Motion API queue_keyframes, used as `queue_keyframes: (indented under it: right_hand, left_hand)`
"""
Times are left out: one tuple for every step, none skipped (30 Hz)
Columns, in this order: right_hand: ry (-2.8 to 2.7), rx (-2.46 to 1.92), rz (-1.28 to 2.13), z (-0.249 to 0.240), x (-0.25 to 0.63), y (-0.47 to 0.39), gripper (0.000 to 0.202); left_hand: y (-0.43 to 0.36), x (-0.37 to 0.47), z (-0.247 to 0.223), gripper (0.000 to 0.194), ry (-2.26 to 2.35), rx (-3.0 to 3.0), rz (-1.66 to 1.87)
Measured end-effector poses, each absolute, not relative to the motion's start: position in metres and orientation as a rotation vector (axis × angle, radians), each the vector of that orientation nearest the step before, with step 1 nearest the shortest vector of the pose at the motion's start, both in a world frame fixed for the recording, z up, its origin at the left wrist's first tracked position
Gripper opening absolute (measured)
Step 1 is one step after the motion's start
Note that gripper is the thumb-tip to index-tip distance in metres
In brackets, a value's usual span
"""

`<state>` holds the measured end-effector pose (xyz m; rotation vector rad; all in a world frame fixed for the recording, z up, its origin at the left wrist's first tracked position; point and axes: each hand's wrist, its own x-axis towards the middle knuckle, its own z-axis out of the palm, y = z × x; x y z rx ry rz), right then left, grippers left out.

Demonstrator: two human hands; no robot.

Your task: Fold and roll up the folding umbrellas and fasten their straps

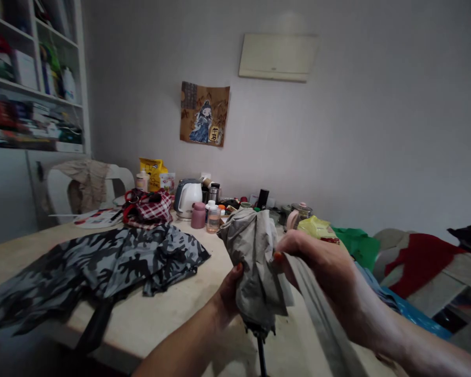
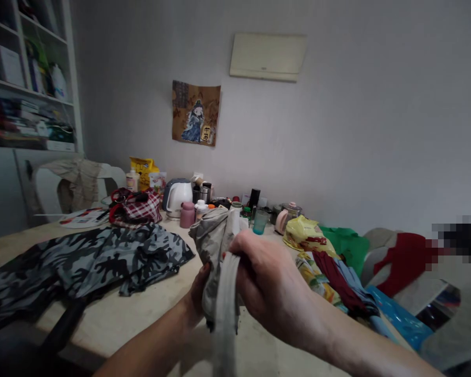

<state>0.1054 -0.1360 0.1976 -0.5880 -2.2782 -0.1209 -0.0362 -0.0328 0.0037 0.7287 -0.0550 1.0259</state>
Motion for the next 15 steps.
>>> queue_keyframes:
  right_hand:
    - [-2.242,-0.617,-0.108,0.196,0.106,-0.136,0.014]
    - [-2.206,-0.647,-0.096,0.195,0.106,-0.138,0.017]
    - [-2.168,-0.671,-0.089,0.194,0.106,-0.140,0.021]
    - [-2.143,-0.685,-0.082,0.192,0.106,-0.143,0.024]
    - [-2.152,-0.692,-0.071,0.190,0.105,-0.147,0.026]
    - [-2.197,-0.687,-0.062,0.188,0.103,-0.152,0.027]
    - [-2.277,-0.666,-0.062,0.186,0.102,-0.156,0.026]
    - [-2.371,-0.633,-0.069,0.184,0.101,-0.161,0.023]
    - [-2.434,-0.601,-0.082,0.182,0.100,-0.166,0.022]
    - [-2.456,-0.587,-0.091,0.181,0.099,-0.169,0.020]
    - [-2.429,-0.577,-0.094,0.181,0.099,-0.172,0.020]
    - [-2.354,-0.585,-0.082,0.182,0.101,-0.174,0.021]
    - [-2.261,-0.613,-0.051,0.184,0.103,-0.175,0.023]
    - [-2.172,-0.660,0.006,0.186,0.106,-0.175,0.026]
    - [-2.103,-0.716,0.083,0.189,0.110,-0.174,0.029]
  left_hand:
    - [-0.031,-0.037,0.003,0.049,-0.087,0.683,1.011]
    - [-0.030,-0.037,0.002,0.047,-0.106,0.658,1.014]
    - [-0.028,-0.037,0.002,0.046,-0.113,0.644,1.021]
    - [-0.027,-0.038,0.002,0.046,-0.117,0.635,1.027]
    - [-0.026,-0.038,0.003,0.046,-0.120,0.629,1.034]
    - [-0.026,-0.038,0.004,0.046,-0.117,0.624,1.041]
    - [-0.026,-0.038,0.005,0.045,-0.111,0.623,1.045]
    - [-0.026,-0.038,0.006,0.045,-0.103,0.623,1.041]
    - [-0.027,-0.038,0.006,0.044,-0.091,0.624,1.032]
    - [-0.028,-0.038,0.007,0.042,-0.080,0.626,1.022]
    - [-0.028,-0.037,0.006,0.040,-0.073,0.631,1.014]
    - [-0.029,-0.037,0.005,0.039,-0.074,0.635,1.009]
    - [-0.029,-0.036,0.004,0.038,-0.077,0.635,1.008]
    - [-0.028,-0.036,0.003,0.037,-0.084,0.631,1.010]
    - [-0.028,-0.036,0.002,0.036,-0.089,0.625,1.010]
